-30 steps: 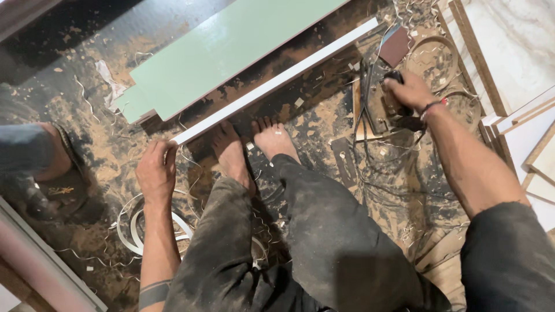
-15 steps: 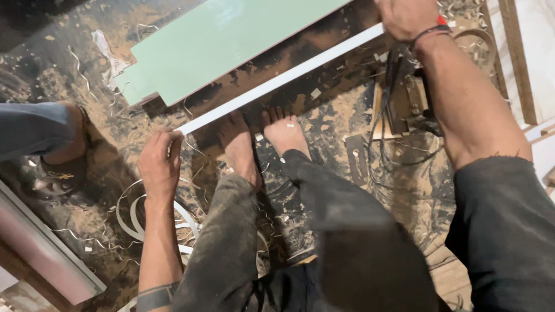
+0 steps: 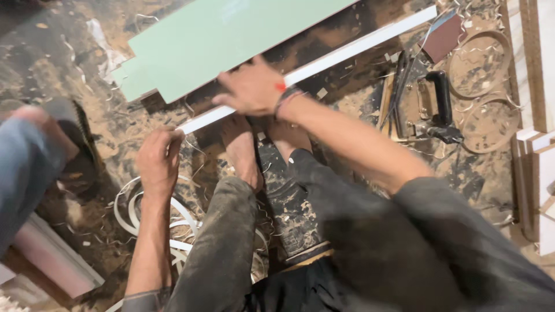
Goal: The person sits on the workshop floor and uses a heated edge-banding iron to press white edge tape onto the edges of laminated boards, holding each board steady with the other hand. They then trim the excess tape ends with a utility knife and set finished boards aside.
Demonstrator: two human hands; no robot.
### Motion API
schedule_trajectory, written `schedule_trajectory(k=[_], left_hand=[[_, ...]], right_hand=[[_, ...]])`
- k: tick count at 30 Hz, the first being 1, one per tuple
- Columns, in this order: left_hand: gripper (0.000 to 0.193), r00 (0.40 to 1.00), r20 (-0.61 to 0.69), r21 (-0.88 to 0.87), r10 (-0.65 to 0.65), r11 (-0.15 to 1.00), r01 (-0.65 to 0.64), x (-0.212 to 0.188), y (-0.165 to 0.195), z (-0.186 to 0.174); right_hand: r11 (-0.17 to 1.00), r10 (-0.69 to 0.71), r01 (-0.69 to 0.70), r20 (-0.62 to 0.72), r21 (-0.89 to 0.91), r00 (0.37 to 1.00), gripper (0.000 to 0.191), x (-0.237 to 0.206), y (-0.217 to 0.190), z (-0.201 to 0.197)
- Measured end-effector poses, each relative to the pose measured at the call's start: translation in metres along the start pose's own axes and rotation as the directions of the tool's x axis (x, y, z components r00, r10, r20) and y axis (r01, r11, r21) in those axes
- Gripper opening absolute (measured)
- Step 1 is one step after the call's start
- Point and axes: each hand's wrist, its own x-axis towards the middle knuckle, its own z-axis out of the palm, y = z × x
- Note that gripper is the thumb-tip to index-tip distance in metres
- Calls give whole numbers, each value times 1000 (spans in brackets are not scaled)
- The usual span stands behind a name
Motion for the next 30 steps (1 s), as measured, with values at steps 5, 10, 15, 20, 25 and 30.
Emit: schedule_trajectory(k=[5, 10, 15, 20, 25, 30], left_hand=[[7, 997, 39, 147, -73, 987, 67, 6, 10, -8], [8, 999, 30, 92, -34, 995, 31, 3, 9, -9], [7, 998, 38, 100, -46, 994, 42, 4, 9, -9], [7, 999, 31, 111, -33, 993, 29, 1, 16, -13], [6, 999, 28, 84, -24, 996, 22, -2, 15, -12], [8, 999, 26, 75, -24, 997, 22, -1, 11, -12]], right_hand=[[991, -81, 105, -258, 78, 963, 42, -10, -3, -4], [922, 386, -244, -650, 301, 655, 15, -139, 57, 11], [781, 577, -557, -669, 283, 469, 34, -221, 129, 46], [673, 686, -554, -133, 491, 715, 24, -211, 113, 63], [817, 564, -343, -519, 463, 643, 22, -194, 61, -17], [851, 386, -471, -328, -234, 862, 33, -99, -31, 69]])
